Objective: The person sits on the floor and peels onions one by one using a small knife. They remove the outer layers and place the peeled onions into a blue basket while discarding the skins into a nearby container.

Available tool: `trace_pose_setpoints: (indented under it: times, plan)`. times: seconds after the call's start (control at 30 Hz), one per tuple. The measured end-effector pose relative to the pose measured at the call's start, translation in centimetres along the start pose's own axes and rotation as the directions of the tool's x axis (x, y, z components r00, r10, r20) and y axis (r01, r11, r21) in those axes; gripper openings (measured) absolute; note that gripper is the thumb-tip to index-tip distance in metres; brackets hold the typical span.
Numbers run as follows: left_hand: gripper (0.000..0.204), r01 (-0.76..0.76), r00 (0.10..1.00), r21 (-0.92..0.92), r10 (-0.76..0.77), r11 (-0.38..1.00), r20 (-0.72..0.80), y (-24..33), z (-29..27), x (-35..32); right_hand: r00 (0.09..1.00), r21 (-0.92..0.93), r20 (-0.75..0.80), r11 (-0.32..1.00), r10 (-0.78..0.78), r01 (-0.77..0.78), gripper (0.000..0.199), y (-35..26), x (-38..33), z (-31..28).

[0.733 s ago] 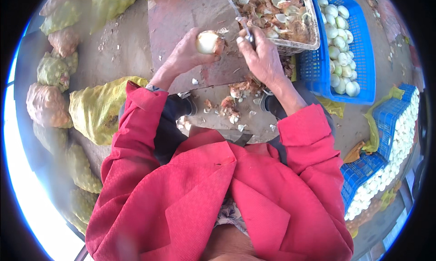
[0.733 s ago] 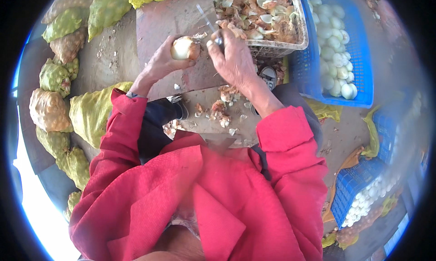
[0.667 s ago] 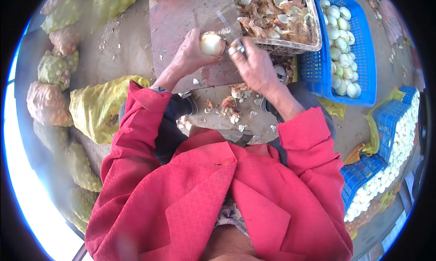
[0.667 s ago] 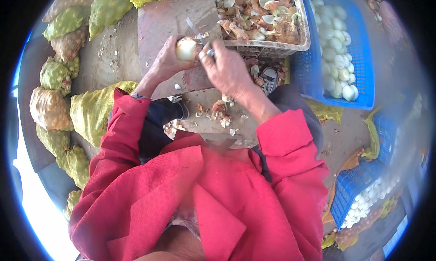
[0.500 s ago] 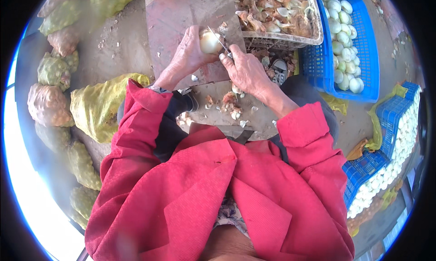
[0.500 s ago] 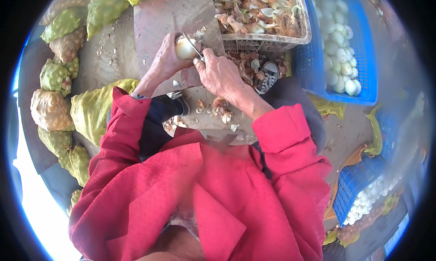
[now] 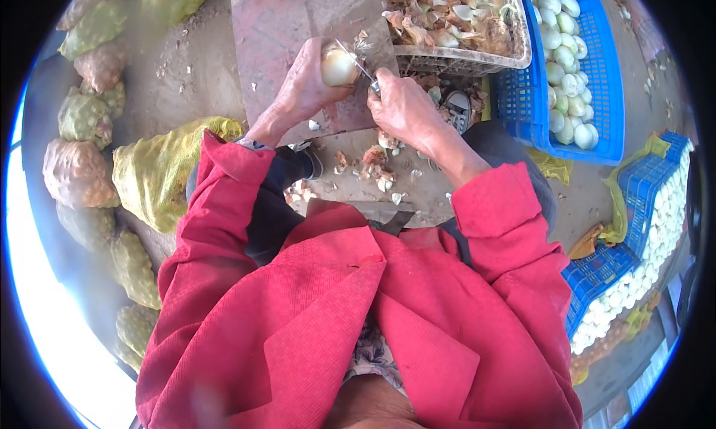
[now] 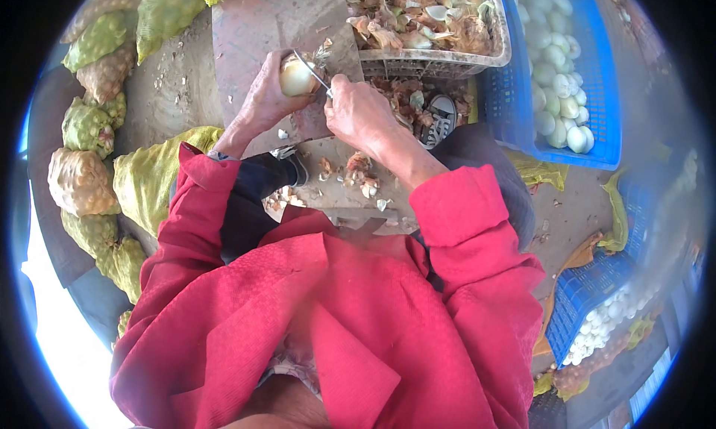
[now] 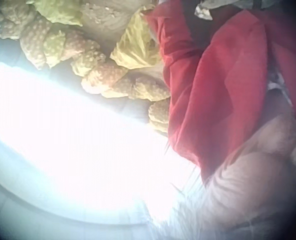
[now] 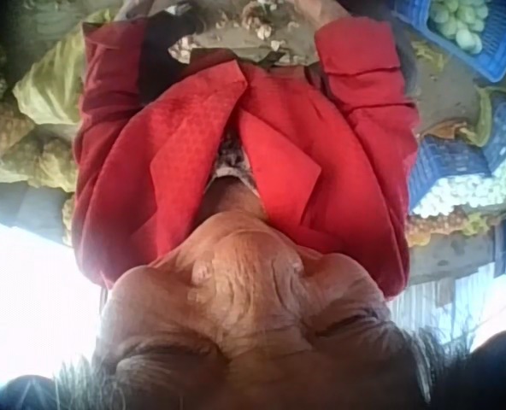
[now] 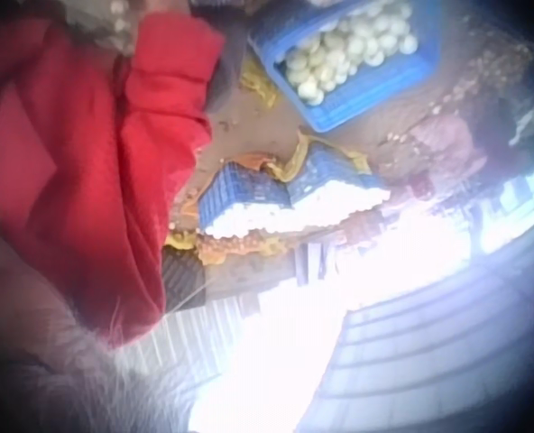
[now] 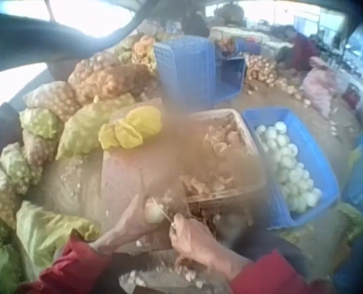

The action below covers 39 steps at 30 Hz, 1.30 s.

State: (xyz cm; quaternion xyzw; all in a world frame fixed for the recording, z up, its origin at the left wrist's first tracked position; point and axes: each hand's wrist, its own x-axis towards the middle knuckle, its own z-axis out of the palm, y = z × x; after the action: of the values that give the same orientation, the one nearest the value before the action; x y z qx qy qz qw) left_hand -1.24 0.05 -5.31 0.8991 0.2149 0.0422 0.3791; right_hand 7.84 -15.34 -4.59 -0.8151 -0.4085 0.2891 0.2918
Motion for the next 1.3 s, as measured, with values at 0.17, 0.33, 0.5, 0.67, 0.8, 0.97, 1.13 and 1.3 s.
trace_pose_setpoints:
  times: [0.17,0.33,0.5,0.67,0.8,0.97,1.13,1.3]
  plan:
    - [0.061,-0.081,0.993,0.020,0.083,0.996,-0.079,-0.2,0.7,-0.2,0.998,-0.044,0.057,0.999,-0.012,0.015,0.021,0.3,1.4,-0.1]
    - [0.057,-0.105,0.989,0.053,0.110,0.993,-0.100,-0.2,1.0,-0.1,0.995,-0.029,0.095,0.999,-0.012,0.015,0.025,1.4,3.3,0.8]
    - [0.064,-0.127,0.990,-0.115,0.119,0.985,-0.072,-0.8,0.0,-0.2,0.998,0.180,0.040,0.983,-0.038,0.030,0.043,1.2,2.8,0.9]
    - [0.072,-0.050,0.996,-0.709,0.088,0.703,0.017,2.0,-2.2,0.0,0.974,0.746,0.070,0.637,0.215,-0.194,0.045,1.5,2.9,-1.9]
    - [0.082,-0.017,0.999,-0.759,0.039,0.651,0.011,2.7,-1.9,1.1,0.981,0.928,-0.013,0.366,0.195,-0.061,0.026,0.6,2.1,-2.3]
    - [0.087,-0.104,0.994,-0.734,0.082,0.671,-0.066,2.3,-1.1,0.9,0.997,0.795,-0.077,0.604,0.000,0.062,0.030,-1.8,2.0,-2.7]
    - [0.071,0.033,0.995,-0.786,0.057,0.617,0.087,2.9,-2.7,0.3,0.993,0.777,-0.081,0.619,-0.084,0.116,0.043,-1.2,1.1,-4.0]
    - [0.069,-0.045,0.987,-0.763,0.145,0.645,0.064,2.8,-2.6,0.4,0.985,0.586,-0.144,0.795,-0.092,0.159,0.045,-1.5,1.0,-5.0]
